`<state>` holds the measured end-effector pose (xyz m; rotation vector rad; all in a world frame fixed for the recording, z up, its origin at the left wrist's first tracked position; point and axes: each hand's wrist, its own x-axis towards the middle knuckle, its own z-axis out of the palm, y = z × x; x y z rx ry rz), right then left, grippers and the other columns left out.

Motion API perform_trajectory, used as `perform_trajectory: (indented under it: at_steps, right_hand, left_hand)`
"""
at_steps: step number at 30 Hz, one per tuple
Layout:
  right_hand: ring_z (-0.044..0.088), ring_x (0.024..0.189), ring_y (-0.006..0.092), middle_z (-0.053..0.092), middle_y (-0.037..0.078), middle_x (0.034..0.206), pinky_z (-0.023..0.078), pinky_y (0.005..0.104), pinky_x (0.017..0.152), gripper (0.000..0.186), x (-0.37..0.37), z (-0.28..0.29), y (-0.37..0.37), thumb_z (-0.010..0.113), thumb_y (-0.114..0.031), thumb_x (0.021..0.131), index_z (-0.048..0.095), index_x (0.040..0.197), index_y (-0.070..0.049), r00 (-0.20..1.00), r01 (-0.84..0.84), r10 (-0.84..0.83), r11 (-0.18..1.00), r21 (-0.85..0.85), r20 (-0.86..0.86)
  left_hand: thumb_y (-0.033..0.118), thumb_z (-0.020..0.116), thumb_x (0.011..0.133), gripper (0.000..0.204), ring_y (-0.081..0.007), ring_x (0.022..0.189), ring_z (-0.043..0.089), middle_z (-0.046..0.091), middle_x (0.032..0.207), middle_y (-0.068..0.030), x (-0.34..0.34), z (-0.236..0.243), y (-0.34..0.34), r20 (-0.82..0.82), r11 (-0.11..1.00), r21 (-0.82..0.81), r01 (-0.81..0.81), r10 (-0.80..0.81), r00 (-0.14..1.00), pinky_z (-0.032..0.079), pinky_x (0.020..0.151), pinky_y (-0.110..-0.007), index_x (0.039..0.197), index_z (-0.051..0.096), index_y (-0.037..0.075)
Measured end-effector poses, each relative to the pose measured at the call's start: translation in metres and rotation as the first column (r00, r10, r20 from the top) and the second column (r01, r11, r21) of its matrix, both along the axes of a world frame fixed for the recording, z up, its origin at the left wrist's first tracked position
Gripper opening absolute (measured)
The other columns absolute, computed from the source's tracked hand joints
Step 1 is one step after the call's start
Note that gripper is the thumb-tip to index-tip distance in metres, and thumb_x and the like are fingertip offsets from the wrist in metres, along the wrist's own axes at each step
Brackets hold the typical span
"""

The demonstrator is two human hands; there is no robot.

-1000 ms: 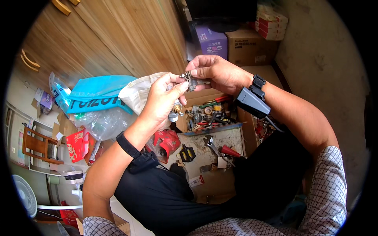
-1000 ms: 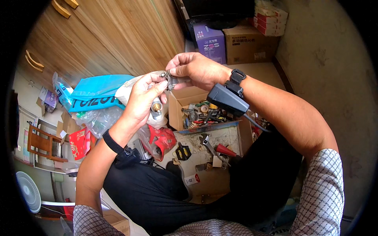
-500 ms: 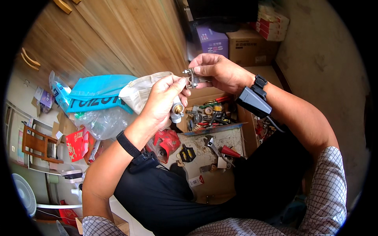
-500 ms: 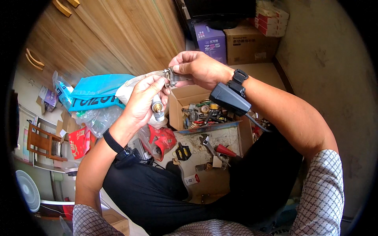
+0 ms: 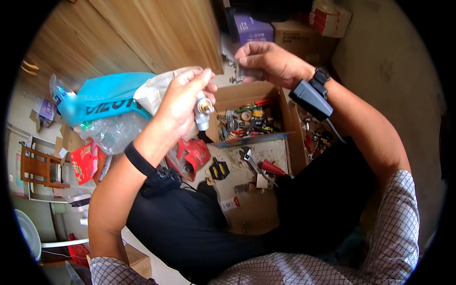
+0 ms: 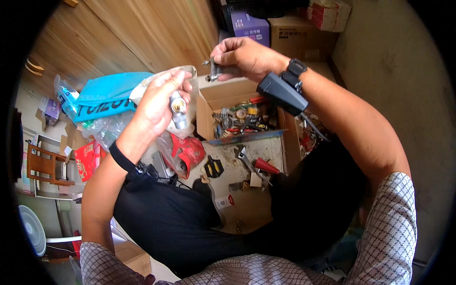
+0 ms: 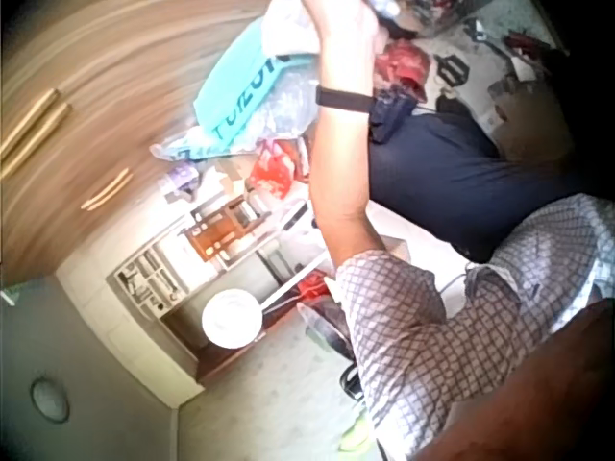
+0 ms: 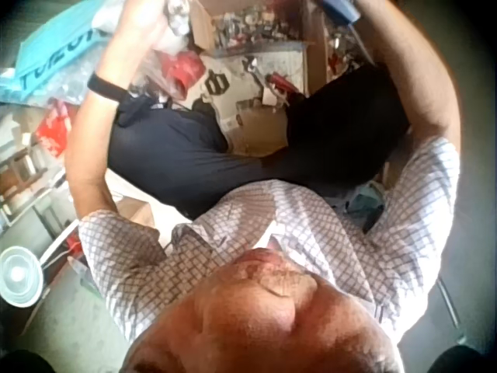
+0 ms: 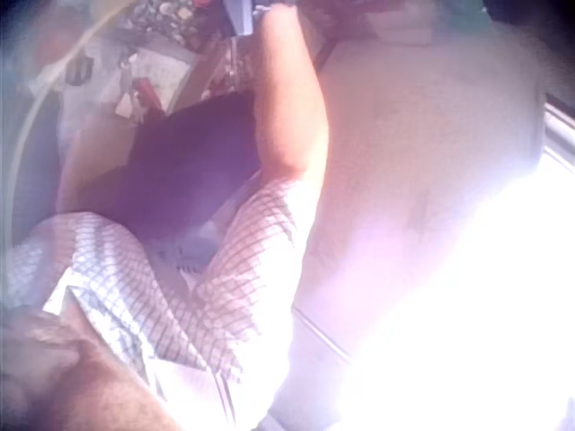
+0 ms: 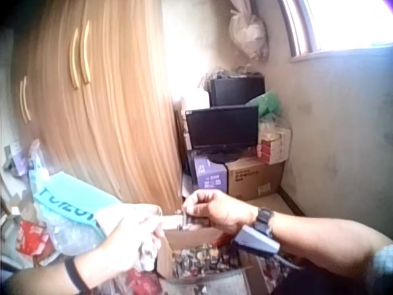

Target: The person sorts through various metal nuts, bolts, and small components in cardboard boxes and fits a brass piece into a metal valve body.

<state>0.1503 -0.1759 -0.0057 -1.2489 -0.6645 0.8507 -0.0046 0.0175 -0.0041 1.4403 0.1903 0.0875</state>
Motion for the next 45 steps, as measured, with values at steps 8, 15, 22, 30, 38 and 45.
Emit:
perform_trajectory:
  at_steps: [8, 15, 22, 30, 38, 45]
  right_hand:
    - [0.064, 0.072, 0.0142, 0.063, 0.007, 0.088, 0.056, 0.0258, 0.067, 0.014, 0.044, -0.040, -0.027, 0.060, -0.011, 0.094, 0.057, 0.103, 0.000, 0.975, -0.011, 0.102, 0.908, -0.419, 0.197]
    - [0.067, 0.064, 0.0183, 0.065, 0.009, 0.083, 0.056, 0.0306, 0.050, 0.022, 0.072, -0.186, -0.026, 0.065, -0.016, 0.089, 0.062, 0.101, 0.002, 0.974, 0.069, 0.101, 0.718, -0.693, 0.201]
    - [0.070, 0.072, 0.0227, 0.070, 0.017, 0.082, 0.056, 0.0402, 0.061, 0.023, 0.091, -0.326, 0.039, 0.063, -0.017, 0.089, 0.069, 0.090, 0.006, 0.921, 0.095, 0.135, 0.833, -0.545, 0.366]
    - [0.067, 0.084, 0.0159, 0.066, 0.008, 0.094, 0.059, 0.0285, 0.073, 0.008, 0.047, -0.206, -0.001, 0.057, -0.008, 0.096, 0.059, 0.102, -0.004, 0.896, 0.264, -0.334, 0.931, -0.253, -0.294]
    - [0.062, 0.080, 0.0111, 0.062, 0.002, 0.097, 0.052, 0.0261, 0.071, 0.012, -0.009, -0.158, -0.235, 0.060, -0.016, 0.097, 0.057, 0.104, -0.007, 0.751, 0.606, -0.656, 0.730, -0.317, -0.074]
    - [0.062, 0.075, 0.0125, 0.063, 0.003, 0.082, 0.052, 0.0285, 0.068, 0.010, -0.100, -0.245, -0.368, 0.062, -0.013, 0.091, 0.062, 0.097, -0.005, 0.707, 0.622, -0.680, 0.469, -0.627, 0.194]
  left_hand:
    - [0.017, 0.061, 0.097, 0.028, -0.0154, 0.077, 0.062, 0.064, 0.095, -0.0084, -0.013, 0.005, 0.023, -0.007, 0.988, -0.153, -0.013, 0.012, 1.000, 0.052, 0.062, -0.030, 0.118, 0.059, -0.001]
    - [0.016, 0.058, 0.098, 0.028, -0.0159, 0.081, 0.061, 0.063, 0.096, -0.0084, -0.006, 0.006, 0.025, 0.038, 0.984, -0.177, 0.022, -0.016, 0.999, 0.052, 0.064, -0.030, 0.119, 0.056, -0.003]
    - [0.016, 0.058, 0.098, 0.033, -0.0153, 0.081, 0.059, 0.061, 0.097, -0.0082, 0.006, -0.001, 0.013, 0.023, 0.974, -0.221, 0.039, -0.035, 0.999, 0.050, 0.063, -0.030, 0.124, 0.054, -0.005]
    - [0.017, 0.058, 0.097, 0.041, -0.0155, 0.083, 0.059, 0.063, 0.100, -0.0082, 0.009, 0.000, 0.010, -0.038, 0.981, -0.189, 0.045, -0.053, 0.998, 0.050, 0.064, -0.030, 0.131, 0.051, -0.005]
    - [0.017, 0.059, 0.097, 0.044, -0.0147, 0.088, 0.058, 0.063, 0.110, -0.0124, -0.002, -0.008, 0.015, -0.186, 0.998, -0.063, -0.009, -0.003, 0.982, 0.050, 0.067, -0.030, 0.134, 0.051, -0.004]
    - [0.021, 0.058, 0.099, 0.047, -0.0124, 0.085, 0.059, 0.064, 0.106, -0.0122, 0.014, -0.030, 0.008, -0.330, 0.997, -0.019, -0.073, 0.063, 0.942, 0.047, 0.065, -0.026, 0.137, 0.048, -0.004]
